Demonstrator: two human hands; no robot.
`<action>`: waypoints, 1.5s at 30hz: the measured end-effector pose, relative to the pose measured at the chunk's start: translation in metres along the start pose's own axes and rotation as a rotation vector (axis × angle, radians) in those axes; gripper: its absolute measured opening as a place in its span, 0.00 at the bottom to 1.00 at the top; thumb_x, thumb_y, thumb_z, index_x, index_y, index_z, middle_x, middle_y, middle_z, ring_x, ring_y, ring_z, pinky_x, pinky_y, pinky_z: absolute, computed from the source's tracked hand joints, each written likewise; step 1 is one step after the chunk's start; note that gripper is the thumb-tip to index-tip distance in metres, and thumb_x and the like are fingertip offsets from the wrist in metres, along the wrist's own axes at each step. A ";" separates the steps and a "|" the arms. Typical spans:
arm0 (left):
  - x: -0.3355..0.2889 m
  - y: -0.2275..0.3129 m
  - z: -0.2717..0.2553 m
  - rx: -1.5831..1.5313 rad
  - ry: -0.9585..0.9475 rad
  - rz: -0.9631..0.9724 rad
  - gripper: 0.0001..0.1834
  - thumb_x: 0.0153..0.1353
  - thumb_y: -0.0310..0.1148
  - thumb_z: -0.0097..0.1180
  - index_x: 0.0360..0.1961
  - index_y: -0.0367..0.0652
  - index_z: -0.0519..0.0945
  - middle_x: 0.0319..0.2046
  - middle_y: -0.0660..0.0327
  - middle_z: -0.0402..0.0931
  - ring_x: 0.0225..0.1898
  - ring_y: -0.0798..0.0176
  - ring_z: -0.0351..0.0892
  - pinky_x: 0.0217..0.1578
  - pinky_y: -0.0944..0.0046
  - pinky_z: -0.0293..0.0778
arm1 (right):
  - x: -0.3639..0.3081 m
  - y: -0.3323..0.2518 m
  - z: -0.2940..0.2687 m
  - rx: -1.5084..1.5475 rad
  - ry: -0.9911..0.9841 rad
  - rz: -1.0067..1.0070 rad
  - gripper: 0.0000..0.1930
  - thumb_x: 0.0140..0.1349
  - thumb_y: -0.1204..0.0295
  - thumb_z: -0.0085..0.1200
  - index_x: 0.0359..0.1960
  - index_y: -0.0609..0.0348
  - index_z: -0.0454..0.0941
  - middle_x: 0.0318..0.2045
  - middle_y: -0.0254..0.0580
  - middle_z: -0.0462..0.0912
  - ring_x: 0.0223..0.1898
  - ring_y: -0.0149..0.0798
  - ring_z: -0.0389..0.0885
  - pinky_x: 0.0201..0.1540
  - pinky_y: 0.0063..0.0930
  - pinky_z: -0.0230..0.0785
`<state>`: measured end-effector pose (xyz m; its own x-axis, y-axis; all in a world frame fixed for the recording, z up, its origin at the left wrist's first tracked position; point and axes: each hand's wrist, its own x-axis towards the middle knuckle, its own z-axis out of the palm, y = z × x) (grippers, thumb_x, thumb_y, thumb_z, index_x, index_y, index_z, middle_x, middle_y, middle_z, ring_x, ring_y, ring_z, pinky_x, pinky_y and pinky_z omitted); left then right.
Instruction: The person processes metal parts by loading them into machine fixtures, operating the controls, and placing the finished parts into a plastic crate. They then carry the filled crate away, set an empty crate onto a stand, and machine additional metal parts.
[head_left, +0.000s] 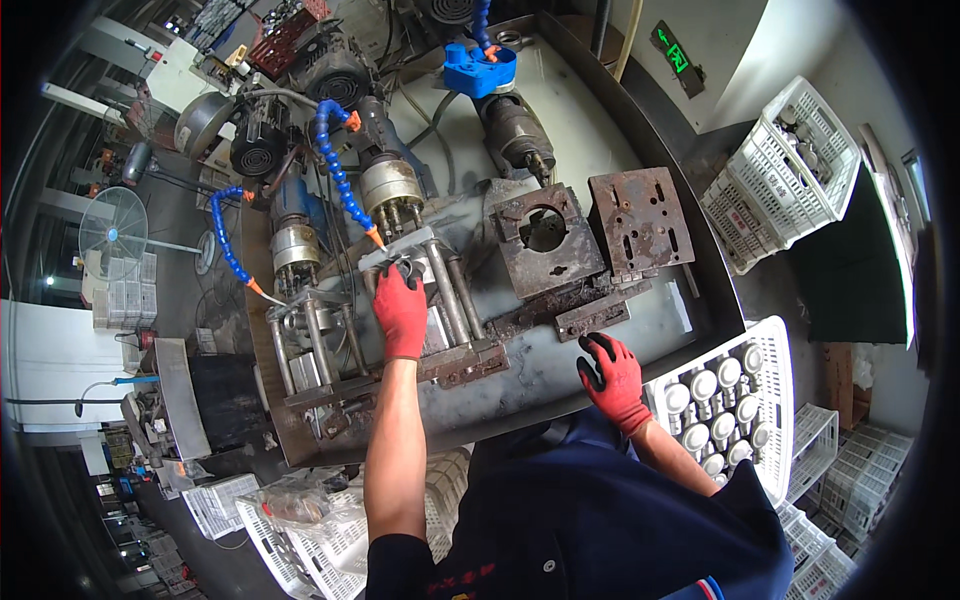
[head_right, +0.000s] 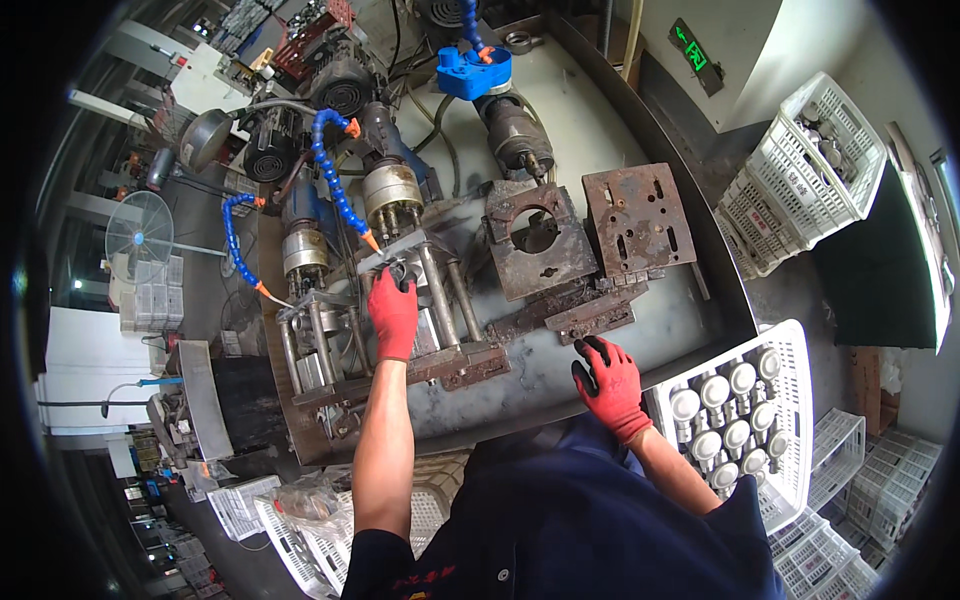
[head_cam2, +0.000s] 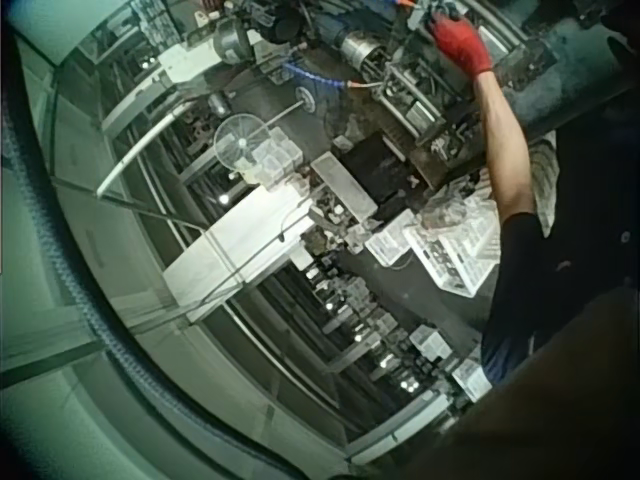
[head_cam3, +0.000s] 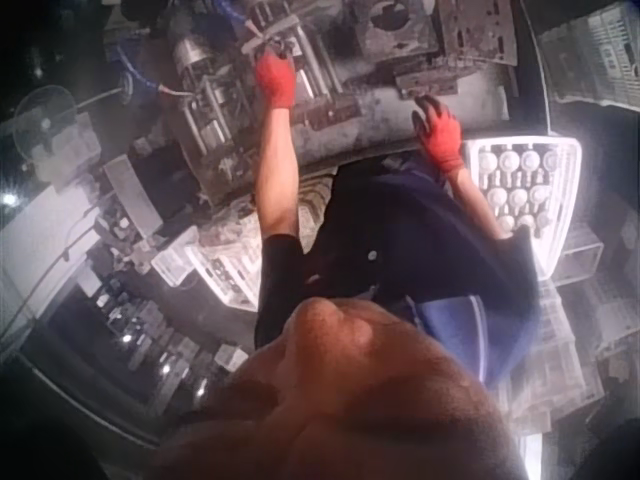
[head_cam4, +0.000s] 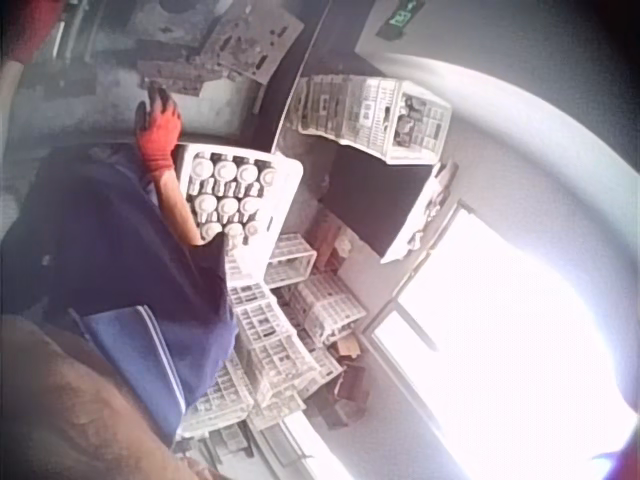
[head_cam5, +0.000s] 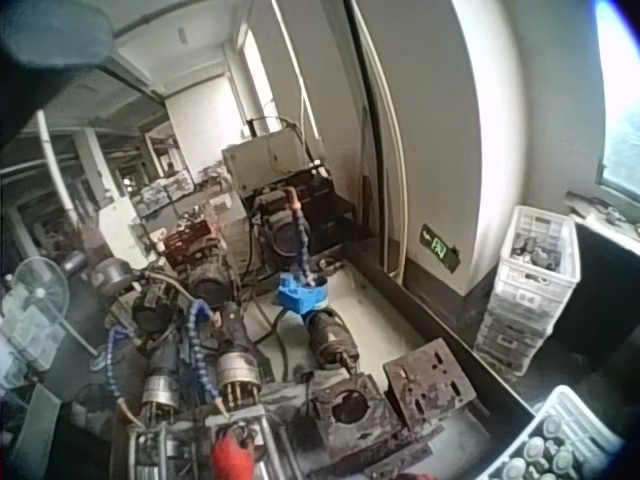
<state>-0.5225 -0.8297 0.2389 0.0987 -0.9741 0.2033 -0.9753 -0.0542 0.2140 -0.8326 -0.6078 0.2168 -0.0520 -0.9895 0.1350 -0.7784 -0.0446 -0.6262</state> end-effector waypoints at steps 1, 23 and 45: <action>-0.001 -0.004 0.001 -0.035 -0.007 0.026 0.21 0.56 0.38 0.64 0.47 0.38 0.78 0.43 0.44 0.79 0.46 0.41 0.79 0.46 0.47 0.76 | 0.000 -0.001 -0.001 0.013 0.005 0.000 0.22 0.56 0.67 0.60 0.54 0.51 0.75 0.54 0.43 0.76 0.54 0.49 0.75 0.53 0.43 0.69; 0.001 -0.004 -0.032 0.114 -0.137 0.078 0.23 0.55 0.42 0.66 0.50 0.47 0.78 0.40 0.53 0.80 0.42 0.51 0.83 0.40 0.50 0.76 | 0.189 -0.143 0.006 0.256 -0.131 -0.589 0.26 0.54 0.68 0.62 0.56 0.57 0.73 0.48 0.50 0.78 0.44 0.52 0.80 0.44 0.42 0.73; -0.284 -0.240 -0.177 0.075 0.486 -0.491 0.31 0.49 0.30 0.61 0.59 0.43 0.74 0.52 0.54 0.76 0.54 0.48 0.74 0.58 0.50 0.67 | 0.263 -0.151 0.127 -0.309 -0.363 -0.708 0.26 0.57 0.68 0.53 0.59 0.58 0.67 0.40 0.53 0.83 0.42 0.58 0.81 0.43 0.52 0.74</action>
<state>-0.2818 -0.5009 0.2988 0.5925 -0.6248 0.5085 -0.8042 -0.4960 0.3276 -0.6490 -0.8788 0.2494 0.6738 -0.7279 0.1274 -0.6905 -0.6816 -0.2422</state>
